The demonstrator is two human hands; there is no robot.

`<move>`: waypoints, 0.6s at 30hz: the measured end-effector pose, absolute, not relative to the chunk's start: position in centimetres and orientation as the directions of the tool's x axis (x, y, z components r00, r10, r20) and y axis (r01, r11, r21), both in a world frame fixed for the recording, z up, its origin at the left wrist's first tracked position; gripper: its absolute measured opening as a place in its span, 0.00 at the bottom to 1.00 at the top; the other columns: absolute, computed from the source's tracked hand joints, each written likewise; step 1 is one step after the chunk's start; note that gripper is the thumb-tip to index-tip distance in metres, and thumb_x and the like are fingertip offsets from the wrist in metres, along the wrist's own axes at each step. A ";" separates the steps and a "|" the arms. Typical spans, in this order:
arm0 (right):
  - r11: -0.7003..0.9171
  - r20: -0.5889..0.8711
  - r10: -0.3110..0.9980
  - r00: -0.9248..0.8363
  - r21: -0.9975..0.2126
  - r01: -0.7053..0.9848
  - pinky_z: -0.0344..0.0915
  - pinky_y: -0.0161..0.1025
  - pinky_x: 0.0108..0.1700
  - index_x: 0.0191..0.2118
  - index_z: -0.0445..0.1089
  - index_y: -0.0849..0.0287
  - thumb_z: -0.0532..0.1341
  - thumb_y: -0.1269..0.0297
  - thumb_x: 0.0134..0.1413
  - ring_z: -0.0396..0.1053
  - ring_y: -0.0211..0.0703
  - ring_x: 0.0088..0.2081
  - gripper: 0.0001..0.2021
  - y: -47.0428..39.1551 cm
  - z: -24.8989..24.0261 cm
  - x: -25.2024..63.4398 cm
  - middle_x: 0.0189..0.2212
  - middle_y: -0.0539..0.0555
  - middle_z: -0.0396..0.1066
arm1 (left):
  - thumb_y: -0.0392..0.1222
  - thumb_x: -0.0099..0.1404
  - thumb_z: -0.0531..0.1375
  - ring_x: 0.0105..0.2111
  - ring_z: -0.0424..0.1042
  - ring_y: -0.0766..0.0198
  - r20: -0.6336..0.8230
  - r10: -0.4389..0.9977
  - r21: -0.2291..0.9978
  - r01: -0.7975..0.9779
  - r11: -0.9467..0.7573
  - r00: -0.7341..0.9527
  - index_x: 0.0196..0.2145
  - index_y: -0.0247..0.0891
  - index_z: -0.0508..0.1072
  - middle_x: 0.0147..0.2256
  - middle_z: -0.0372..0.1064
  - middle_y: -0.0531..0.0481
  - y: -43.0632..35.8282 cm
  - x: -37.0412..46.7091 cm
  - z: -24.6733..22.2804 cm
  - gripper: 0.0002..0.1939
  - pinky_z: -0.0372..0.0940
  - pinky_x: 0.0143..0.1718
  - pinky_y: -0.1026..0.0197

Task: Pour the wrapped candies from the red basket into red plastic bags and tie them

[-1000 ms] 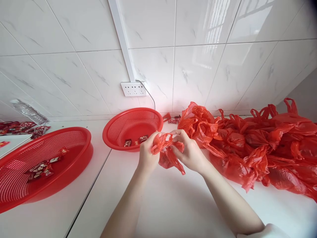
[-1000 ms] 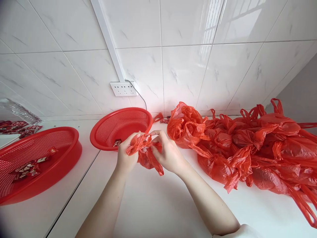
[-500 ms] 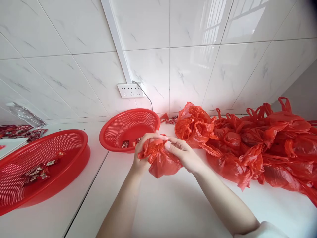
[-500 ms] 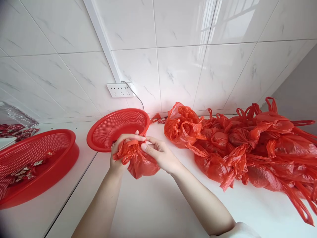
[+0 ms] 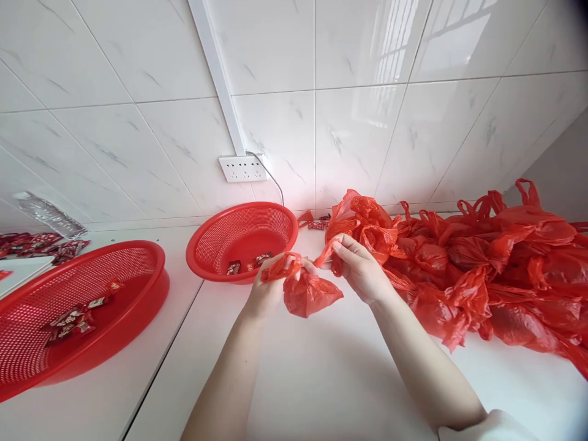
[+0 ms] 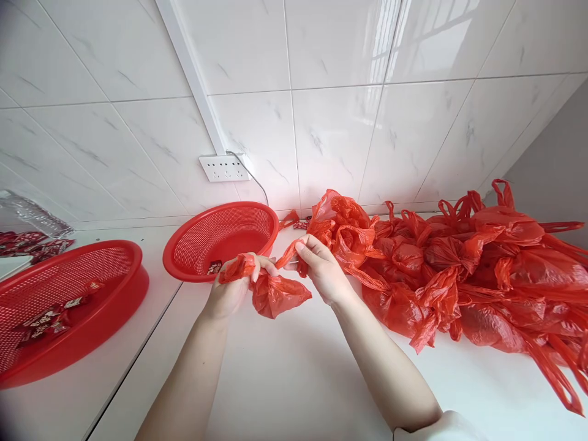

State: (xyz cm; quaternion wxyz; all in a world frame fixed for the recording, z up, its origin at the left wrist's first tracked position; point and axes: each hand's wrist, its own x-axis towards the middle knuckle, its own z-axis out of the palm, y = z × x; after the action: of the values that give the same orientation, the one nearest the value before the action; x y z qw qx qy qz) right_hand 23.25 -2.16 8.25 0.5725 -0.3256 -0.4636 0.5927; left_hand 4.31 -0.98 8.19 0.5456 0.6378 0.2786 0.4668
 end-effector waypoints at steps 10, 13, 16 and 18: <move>0.289 0.278 0.957 -0.088 -0.944 0.161 0.50 0.33 0.27 0.26 0.56 0.57 0.61 0.52 0.56 0.50 0.33 0.24 0.18 -2.2 9.0 27.0 0.22 0.45 0.55 | 0.57 0.71 0.43 0.41 0.68 0.59 0.267 0.884 0.895 0.243 -0.375 0.383 0.20 0.41 0.56 0.30 0.68 0.48 -0.9 2.6 9.4 0.26 0.60 0.51 0.55; 0.252 0.251 0.967 -0.042 -0.913 0.320 0.48 0.34 0.26 0.25 0.54 0.57 0.60 0.52 0.56 0.48 0.33 0.23 0.18 -2.1 9.2 29.2 0.21 0.44 0.52 | 0.56 0.70 0.44 0.45 0.68 0.57 0.202 0.934 0.898 0.325 -0.296 0.294 0.20 0.41 0.53 0.30 0.69 0.49 -0.6 1.4 10.0 0.25 0.57 0.54 0.54; 0.211 0.240 0.971 0.008 -0.867 0.452 0.46 0.34 0.25 0.25 0.52 0.56 0.58 0.51 0.57 0.47 0.33 0.23 0.19 -2.2 9.4 30.1 0.20 0.44 0.51 | 0.57 0.69 0.46 0.49 0.67 0.56 0.136 0.966 0.918 0.339 -0.207 0.221 0.19 0.40 0.53 0.39 0.73 0.49 -0.5 0.7 10.2 0.25 0.55 0.56 0.54; 0.207 0.264 0.964 0.035 -0.824 0.527 0.46 0.34 0.25 0.24 0.51 0.56 0.58 0.52 0.57 0.47 0.34 0.23 0.19 -2.3 9.4 30.2 0.20 0.44 0.49 | 0.58 0.68 0.48 0.50 0.67 0.55 0.127 0.975 0.926 0.330 -0.183 0.182 0.19 0.40 0.56 0.45 0.73 0.50 -0.3 0.6 10.0 0.26 0.55 0.56 0.54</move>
State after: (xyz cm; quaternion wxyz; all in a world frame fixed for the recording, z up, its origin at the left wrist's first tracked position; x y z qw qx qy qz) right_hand 30.17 -2.29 9.42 0.4301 -0.5764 -0.6468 0.2537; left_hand 0.64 -0.33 10.02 0.4014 0.6558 0.4975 0.4017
